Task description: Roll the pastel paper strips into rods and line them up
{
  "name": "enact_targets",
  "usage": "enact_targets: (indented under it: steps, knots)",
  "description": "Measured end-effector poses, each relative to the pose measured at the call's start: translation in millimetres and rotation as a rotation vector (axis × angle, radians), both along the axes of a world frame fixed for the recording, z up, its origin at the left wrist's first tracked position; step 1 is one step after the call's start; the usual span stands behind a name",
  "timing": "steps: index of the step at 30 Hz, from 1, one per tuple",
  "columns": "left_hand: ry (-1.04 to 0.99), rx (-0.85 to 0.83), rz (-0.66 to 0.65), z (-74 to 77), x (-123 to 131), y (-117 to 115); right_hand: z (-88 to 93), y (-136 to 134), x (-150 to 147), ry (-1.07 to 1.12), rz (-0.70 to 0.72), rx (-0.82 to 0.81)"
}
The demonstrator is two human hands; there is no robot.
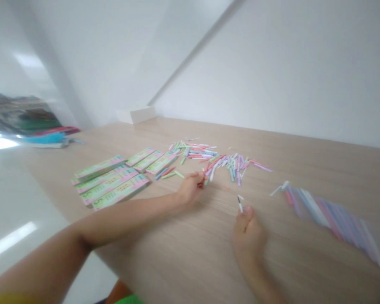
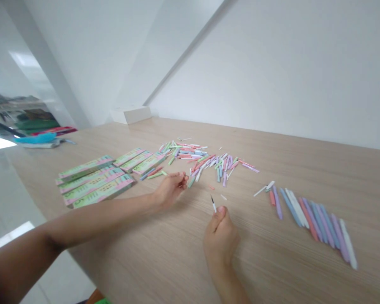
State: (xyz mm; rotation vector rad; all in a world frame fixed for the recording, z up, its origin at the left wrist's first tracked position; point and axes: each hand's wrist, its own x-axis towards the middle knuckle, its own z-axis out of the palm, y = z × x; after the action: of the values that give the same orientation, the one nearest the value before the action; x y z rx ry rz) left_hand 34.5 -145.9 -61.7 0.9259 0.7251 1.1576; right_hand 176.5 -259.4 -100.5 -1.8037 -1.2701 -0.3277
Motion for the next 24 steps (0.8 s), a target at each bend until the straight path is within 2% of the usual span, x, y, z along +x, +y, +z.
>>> enact_targets:
  steps: [3,7,10,14,24]
  knots:
    - [-0.239,-0.232,-0.101,-15.9,6,-33,-2.8,-1,-7,-0.16,0.028,-0.021]
    - [-0.317,-0.332,-0.256,-34.1,7,-53,-10.4,-4,-14,-0.313,0.061,-0.098]
    - [-0.346,-0.364,-0.371,-38.7,3,-54,-16.0,-5,-14,-0.373,0.018,-0.154]
    - [-0.344,-0.359,-0.424,-37.5,-1,-52,-17.3,-7,-12,-0.468,-0.003,-0.174]
    - [-0.336,-0.254,-0.384,-39.8,1,-50,-14.1,-15,-11,-0.715,-0.047,-0.117]
